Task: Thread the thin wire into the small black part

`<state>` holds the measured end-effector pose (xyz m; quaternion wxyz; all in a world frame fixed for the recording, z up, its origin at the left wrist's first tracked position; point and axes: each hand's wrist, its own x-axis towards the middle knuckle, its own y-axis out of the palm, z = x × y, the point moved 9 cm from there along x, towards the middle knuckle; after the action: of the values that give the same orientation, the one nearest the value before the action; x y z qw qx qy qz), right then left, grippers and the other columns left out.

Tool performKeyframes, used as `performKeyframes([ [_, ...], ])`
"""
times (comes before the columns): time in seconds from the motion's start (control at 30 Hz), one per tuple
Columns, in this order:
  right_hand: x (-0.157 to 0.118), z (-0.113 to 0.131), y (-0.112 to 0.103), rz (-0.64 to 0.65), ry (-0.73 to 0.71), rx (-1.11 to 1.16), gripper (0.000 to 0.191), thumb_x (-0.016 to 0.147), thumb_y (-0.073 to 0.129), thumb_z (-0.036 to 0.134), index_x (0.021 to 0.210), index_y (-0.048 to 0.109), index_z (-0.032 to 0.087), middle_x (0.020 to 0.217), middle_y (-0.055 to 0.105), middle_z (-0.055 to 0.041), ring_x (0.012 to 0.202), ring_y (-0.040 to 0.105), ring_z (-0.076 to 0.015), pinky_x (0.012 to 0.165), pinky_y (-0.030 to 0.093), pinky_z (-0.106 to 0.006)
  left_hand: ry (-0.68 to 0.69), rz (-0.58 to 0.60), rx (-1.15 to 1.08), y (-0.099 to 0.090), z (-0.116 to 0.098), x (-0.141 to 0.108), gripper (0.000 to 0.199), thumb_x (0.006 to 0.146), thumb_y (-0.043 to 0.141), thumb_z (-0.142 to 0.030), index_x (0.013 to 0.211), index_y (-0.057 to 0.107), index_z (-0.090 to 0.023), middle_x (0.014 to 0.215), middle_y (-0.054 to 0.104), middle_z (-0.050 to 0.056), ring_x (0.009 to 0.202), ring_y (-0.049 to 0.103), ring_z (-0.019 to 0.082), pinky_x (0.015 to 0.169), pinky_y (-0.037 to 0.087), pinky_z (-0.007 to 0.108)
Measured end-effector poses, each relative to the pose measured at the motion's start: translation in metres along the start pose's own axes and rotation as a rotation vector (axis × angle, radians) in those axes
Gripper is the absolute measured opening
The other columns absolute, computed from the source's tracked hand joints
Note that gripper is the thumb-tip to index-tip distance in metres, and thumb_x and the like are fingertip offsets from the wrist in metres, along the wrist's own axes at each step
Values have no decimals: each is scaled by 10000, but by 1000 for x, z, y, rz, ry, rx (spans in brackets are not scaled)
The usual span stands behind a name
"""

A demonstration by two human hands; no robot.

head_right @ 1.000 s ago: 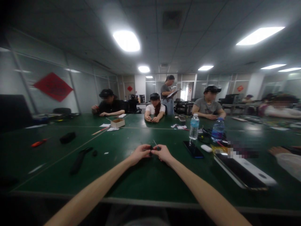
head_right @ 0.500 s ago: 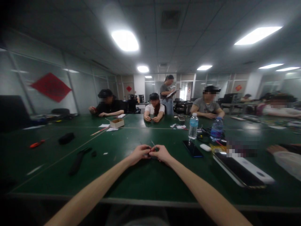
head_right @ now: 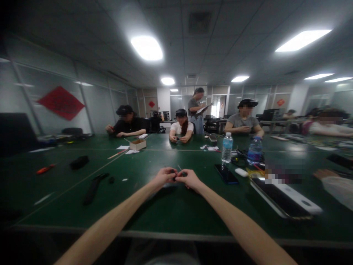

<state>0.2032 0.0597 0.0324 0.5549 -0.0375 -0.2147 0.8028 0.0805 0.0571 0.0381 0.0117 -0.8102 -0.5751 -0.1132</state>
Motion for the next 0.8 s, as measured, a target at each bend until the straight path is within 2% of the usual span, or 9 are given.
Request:
performKeyframes([
  [0.23, 1, -3, -5, -35, 36, -12, 353, 699, 663, 451, 916, 600, 180, 471, 429, 74, 339, 387, -58, 296, 297, -153, 14, 19, -115, 5, -3, -4, 312, 700, 692, -228, 977, 597, -120, 999, 630, 117, 885, 619, 210, 794, 501, 369],
  [0.4, 1, -1, -10, -46, 29, -105, 356, 745, 610, 460, 950, 598, 170, 477, 444, 65, 351, 394, -66, 338, 308, -171, 2, 8, -150, 3, 0, -2, 348, 675, 714, -197, 993, 594, -126, 999, 623, 116, 882, 616, 201, 791, 499, 358],
  [0.47, 1, 9, -16, -78, -33, -218, 319, 760, 597, 436, 930, 612, 166, 547, 518, 34, 414, 447, -77, 408, 359, -188, -3, -1, -117, 1, -1, -3, 360, 680, 713, -227, 1006, 596, -127, 996, 620, 122, 866, 617, 196, 751, 508, 337],
  [0.6, -7, 40, -28, -150, -229, -494, 216, 773, 589, 298, 951, 619, 180, 838, 634, -34, 727, 573, -134, 666, 428, -234, -23, -28, -58, -7, -3, -4, 387, 699, 697, -282, 1048, 599, -145, 989, 614, 118, 841, 614, 180, 687, 511, 293],
  [0.7, -13, 53, -29, -80, -305, -607, 266, 826, 509, 236, 1082, 575, 203, 963, 634, -52, 856, 580, -159, 764, 418, -255, -31, -68, -66, -16, -3, -2, 370, 730, 667, -307, 1062, 598, -159, 958, 617, 100, 827, 612, 165, 690, 511, 289],
  [0.8, -19, 61, -26, 24, -352, -660, 307, 854, 476, 262, 1152, 546, 235, 1042, 624, -49, 922, 575, -180, 817, 411, -277, -28, -77, -98, -23, -3, 0, 347, 773, 619, -330, 1068, 591, -149, 917, 623, 101, 806, 615, 160, 703, 515, 304],
])
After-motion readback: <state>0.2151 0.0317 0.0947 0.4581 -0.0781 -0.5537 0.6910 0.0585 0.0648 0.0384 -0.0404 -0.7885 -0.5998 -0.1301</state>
